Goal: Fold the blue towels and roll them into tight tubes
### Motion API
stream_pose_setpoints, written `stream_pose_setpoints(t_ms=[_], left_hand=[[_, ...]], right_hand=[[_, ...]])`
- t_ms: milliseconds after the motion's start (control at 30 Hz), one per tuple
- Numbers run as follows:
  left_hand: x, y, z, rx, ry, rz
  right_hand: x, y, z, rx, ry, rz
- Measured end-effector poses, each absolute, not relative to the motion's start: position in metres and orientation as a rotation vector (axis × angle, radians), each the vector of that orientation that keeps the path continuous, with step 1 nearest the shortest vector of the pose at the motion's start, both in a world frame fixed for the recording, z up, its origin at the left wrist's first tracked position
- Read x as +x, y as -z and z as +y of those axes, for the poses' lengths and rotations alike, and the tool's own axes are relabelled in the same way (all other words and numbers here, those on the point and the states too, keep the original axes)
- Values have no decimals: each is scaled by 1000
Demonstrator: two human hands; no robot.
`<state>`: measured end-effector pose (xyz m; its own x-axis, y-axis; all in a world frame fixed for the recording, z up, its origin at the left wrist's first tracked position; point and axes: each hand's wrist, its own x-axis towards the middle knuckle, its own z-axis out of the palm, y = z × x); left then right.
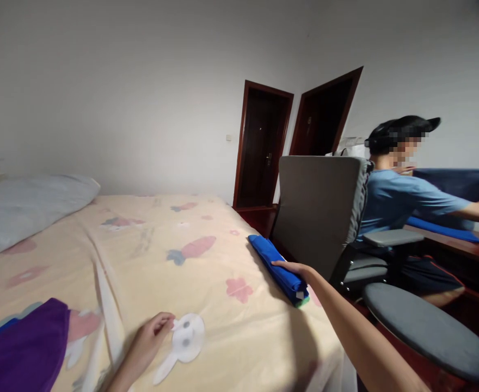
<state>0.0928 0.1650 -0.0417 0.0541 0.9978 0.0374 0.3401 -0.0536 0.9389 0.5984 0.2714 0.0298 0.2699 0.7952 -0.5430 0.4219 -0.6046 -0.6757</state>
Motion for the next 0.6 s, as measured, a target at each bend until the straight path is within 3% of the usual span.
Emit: stream_pose_setpoints(t_ms=[167,367,600], left_hand=[[89,45,165,1561,-986,1420],[91,39,162,1588,-1005,1403],[88,44,166,1576,-989,1462]], right_hand=[[595,-35,253,-2081,-1214,-1168],[629,-50,194,-2101,-644,-1364],[735,-99,110,-2373,717,-1772]])
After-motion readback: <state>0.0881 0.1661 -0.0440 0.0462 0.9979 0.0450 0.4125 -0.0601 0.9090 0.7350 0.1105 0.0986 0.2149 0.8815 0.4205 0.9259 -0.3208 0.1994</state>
